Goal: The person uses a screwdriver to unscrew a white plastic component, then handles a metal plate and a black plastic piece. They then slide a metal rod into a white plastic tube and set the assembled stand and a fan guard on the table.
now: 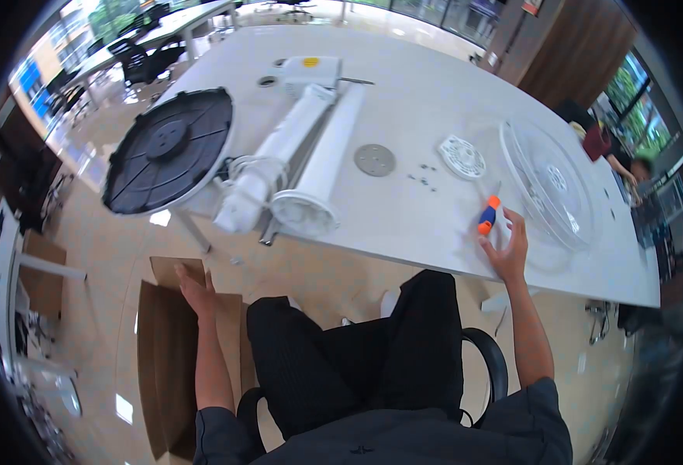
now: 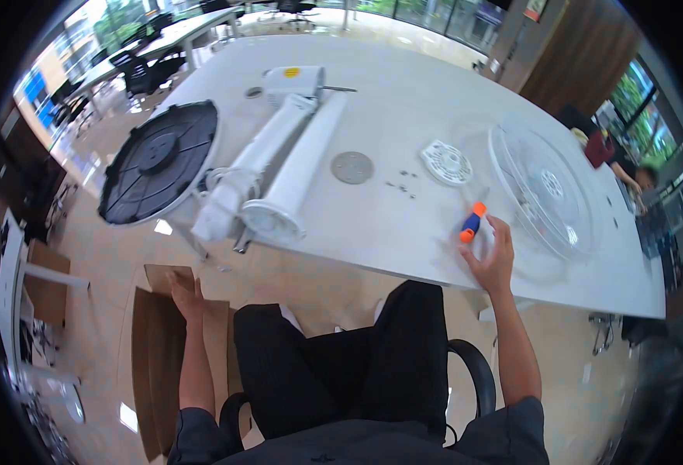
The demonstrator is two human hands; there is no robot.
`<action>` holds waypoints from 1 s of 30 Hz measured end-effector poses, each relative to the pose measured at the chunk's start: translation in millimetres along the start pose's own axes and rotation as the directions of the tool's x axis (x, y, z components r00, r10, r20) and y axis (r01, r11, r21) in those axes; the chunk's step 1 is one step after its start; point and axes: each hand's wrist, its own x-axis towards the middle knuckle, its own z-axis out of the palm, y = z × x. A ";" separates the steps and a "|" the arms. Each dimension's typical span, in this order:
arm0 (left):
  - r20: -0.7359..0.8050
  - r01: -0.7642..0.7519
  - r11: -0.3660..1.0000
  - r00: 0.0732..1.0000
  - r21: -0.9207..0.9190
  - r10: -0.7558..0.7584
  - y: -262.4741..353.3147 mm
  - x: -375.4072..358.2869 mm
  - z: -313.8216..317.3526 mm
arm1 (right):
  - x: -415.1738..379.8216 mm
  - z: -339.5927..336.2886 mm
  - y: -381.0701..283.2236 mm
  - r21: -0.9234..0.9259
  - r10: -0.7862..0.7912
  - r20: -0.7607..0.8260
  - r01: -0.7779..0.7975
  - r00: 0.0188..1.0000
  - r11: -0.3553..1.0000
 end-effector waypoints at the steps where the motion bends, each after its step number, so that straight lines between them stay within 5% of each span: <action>1: 0.019 -0.016 1.000 1.000 -0.005 0.017 -0.7 -0.9 7.3 | 2.8 -1.5 -2.6 0.011 -0.007 0.025 0.007 1.000 1.000; 3: 0.447 -0.124 0.935 0.894 0.332 -0.041 3.1 -1.3 18.2 | 4.2 -2.4 0.4 -0.010 -0.023 0.031 0.023 0.999 1.000; 4: 0.462 -0.135 0.935 0.886 0.328 -0.034 7.6 3.5 24.6 | 4.8 -1.5 2.9 -0.019 -0.060 0.040 0.061 0.997 0.998; 6: 0.556 -0.183 0.781 0.796 0.597 -0.238 15.5 11.5 27.3 | 6.8 -2.4 2.9 -0.023 -0.063 0.055 0.064 0.996 0.998; 10: 0.643 -0.187 0.816 0.717 0.547 -0.267 -8.9 36.2 35.1 | 7.5 -2.1 6.7 -0.036 -0.117 0.035 0.118 0.993 0.992; 12: 0.692 -0.181 0.966 0.722 0.183 0.004 -28.9 42.9 34.4 | 7.5 -2.2 7.5 -0.026 -0.125 0.009 0.125 0.992 0.992; 14: 0.477 -0.202 0.976 0.852 -0.083 0.217 -29.0 37.7 20.7 | 3.8 -5.3 12.6 -0.036 -0.141 -0.023 0.140 0.990 0.989; 18: 0.262 -0.067 0.970 0.956 -0.235 0.130 76.6 50.2 -84.1 | -0.2 -1.4 19.5 -0.006 -0.186 -0.074 0.186 0.980 0.983; 21: 0.096 -0.205 0.927 0.965 -0.314 0.245 145.0 85.8 -134.0 | 0.1 1.1 14.8 0.004 -0.174 -0.080 0.174 0.982 0.985; 27: 0.029 -0.607 0.742 0.768 -0.285 0.640 248.3 164.6 -154.3 | -5.1 -5.2 14.8 0.043 -0.192 -0.126 0.199 0.973 0.979; 29: 0.154 -0.759 0.575 0.556 -0.305 0.817 252.4 195.2 -122.5 | -5.0 -5.6 13.4 0.064 -0.190 -0.150 0.201 0.970 0.977; 30: 0.147 -0.767 0.560 0.544 -0.314 0.826 247.9 213.1 -107.2 | -4.7 -7.1 11.3 0.051 -0.183 -0.160 0.193 0.970 0.980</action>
